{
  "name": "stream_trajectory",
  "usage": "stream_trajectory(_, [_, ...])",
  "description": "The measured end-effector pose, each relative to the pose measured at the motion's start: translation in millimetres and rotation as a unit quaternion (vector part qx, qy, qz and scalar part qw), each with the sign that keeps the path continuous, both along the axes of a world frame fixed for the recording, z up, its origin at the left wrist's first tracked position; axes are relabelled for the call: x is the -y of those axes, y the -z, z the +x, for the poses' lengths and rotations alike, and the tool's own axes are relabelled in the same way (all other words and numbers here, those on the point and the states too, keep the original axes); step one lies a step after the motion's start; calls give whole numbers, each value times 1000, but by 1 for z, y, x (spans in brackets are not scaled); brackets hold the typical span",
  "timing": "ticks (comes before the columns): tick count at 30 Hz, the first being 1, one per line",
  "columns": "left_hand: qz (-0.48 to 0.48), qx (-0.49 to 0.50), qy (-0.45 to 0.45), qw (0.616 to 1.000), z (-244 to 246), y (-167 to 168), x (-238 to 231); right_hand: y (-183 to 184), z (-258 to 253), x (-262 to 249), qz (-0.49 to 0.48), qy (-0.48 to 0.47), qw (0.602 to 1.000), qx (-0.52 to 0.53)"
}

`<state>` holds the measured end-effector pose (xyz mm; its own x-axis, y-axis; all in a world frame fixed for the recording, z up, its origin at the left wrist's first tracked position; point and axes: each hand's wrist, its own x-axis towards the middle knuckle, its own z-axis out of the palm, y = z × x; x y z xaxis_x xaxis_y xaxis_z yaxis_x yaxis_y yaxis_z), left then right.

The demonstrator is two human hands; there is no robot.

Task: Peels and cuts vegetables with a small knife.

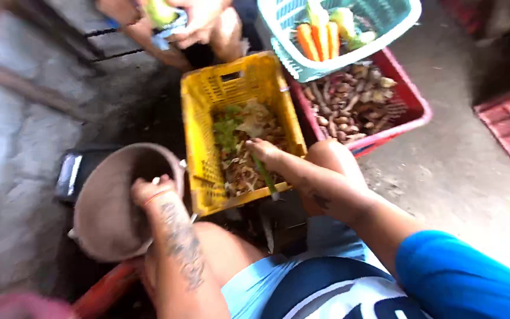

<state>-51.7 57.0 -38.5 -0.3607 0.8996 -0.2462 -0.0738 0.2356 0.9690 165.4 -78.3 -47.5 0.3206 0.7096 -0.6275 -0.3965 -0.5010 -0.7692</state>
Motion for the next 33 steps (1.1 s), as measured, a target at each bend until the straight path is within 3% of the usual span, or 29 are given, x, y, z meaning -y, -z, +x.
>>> stream_trajectory(3, [22, 129, -38, 991, 9, -3, -7, -10, 11, -3, 52, -3, 997, -55])
stream_trajectory(6, [2, 174, -27, 984, 22, -6, -4, -53, 43, 15, 181, -34, 980, -79])
stream_trajectory(9, [-18, 154, -1, 988, 34, -7, -2, -94, 99, 46, 345, -87, 934, 27])
stream_trajectory(11, [-23, 142, 15, 989, 42, -7, 0, -106, 144, 73, 372, -90, 914, 132])
stream_trajectory(13, [-23, 130, 28, 991, 50, -7, 1, -102, 191, 100, 301, -90, 922, 227])
stream_trajectory(16, [-15, 114, 48, 992, 61, -9, 2, -65, 261, 132, 90, -76, 932, 344])
stream_trajectory(18, [-8, 102, 57, 993, 67, -8, 2, -33, 295, 149, -47, -51, 927, 368])
stream_trajectory(21, [-8, 72, 69, 995, 73, -4, 0, 10, 327, 160, -170, 3, 916, 364])
stream_trajectory(27, [-13, 32, 78, 996, 80, 6, -2, 48, 329, 133, -262, -135, 869, 398])
stream_trajectory(33, [-11, 13, 94, 995, 84, 11, -3, 68, 313, 98, -248, -181, 856, 415])
